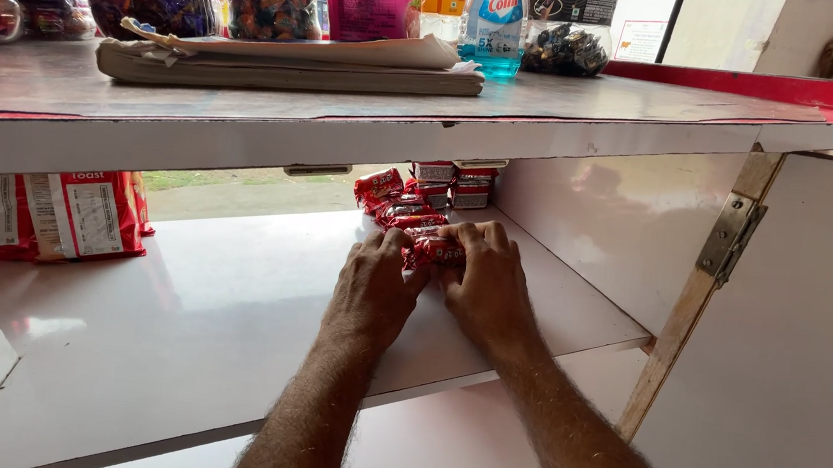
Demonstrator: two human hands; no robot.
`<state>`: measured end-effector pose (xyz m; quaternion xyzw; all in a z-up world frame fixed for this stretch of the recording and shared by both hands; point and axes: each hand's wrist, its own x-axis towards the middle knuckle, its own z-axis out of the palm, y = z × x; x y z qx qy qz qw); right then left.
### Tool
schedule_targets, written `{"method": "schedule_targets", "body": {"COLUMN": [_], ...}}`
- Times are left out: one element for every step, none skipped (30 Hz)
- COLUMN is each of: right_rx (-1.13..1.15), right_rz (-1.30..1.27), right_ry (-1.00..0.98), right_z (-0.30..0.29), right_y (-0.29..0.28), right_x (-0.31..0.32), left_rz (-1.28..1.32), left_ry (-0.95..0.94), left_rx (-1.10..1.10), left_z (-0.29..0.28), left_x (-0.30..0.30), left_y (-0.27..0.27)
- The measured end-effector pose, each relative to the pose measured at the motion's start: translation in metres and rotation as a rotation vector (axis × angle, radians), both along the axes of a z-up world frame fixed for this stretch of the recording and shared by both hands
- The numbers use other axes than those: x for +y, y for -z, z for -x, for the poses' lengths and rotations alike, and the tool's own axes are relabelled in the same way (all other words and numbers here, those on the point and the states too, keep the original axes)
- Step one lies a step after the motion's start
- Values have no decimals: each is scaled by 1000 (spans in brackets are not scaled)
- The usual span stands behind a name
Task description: Organize snack packets on shelves and inside a cabinet.
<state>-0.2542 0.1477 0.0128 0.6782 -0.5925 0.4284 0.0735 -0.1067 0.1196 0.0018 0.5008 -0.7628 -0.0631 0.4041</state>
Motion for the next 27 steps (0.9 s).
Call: {"method": "schedule_targets", "body": {"right_rx": [-2,-2,-2,-2,2,6,4,-17,-39,-43,-75,-105,-107,-136,-164,-165,-175,-181,-178,-177,-176,-175,-158,-141,-140,-96,-52], "right_rz": [-1,35,71,76,193,310,315,302,288,290,261,231,230,200,171,173,154,133,132,96,59,59,32,4,2,1,0], "right_ry": [-1,-10,-19,-18,-52,-84,-82,-81,-80,-81,-81,-78,-76,-75,-74,-78,-88,-94,-92,-101,-110,-111,-125,-140,-140,-127,-115], "right_z": [-2,-3,-5,-4,-3,-1,-1,0,0,-1,-2,0,1,2,3,3,3,6,6,5,5,6,6,7,9,10,12], "right_y": [-2,-4,-6,-3,-1,2,0,-2,-4,-4,-4,-4,-2,-1,0,1,2,5,3,2,0,2,4,7,11,15,19], "right_x": [1,3,4,0,-4,-7,-10,-14,-18,-21,-25,-28,-31,-35,-40,-46,-52,-56,-57,-58,-59,-65,-69,-74,-81,-87,-93], "left_rz": [-1,-14,-27,-22,-35,-48,-43,-33,-22,-20,2,22,21,48,76,78,60,38,37,-28,-92,-93,-106,-121,-123,-131,-140], "left_ry": [-1,-5,-9,-8,-9,-8,-7,-1,5,4,3,5,7,-42,-91,-95,-120,-140,-138,-140,-140,-140,-154,-169,-169,-164,-159], "left_rx": [-2,5,12,11,33,52,50,101,152,148,151,156,154,136,117,116,103,93,95,106,115,116,138,160,161,185,209], "left_z": [-1,-1,-2,-2,-2,-3,-2,-1,-1,-1,0,3,5,6,6,6,6,8,9,9,8,9,9,9,10,10,10], "left_x": [2,3,5,6,7,7,5,3,0,-1,-3,-5,-8,-10,-13,-19,-25,-30,-33,-37,-41,-46,-50,-55,-58,-61,-65], "left_y": [-2,-5,-8,-11,-13,-16,-16,-17,-16,-17,-18,-17,-17,-18,-19,-18,-16,-14,-13,-13,-13,-11,-9,-6,-5,-5,-4]}}
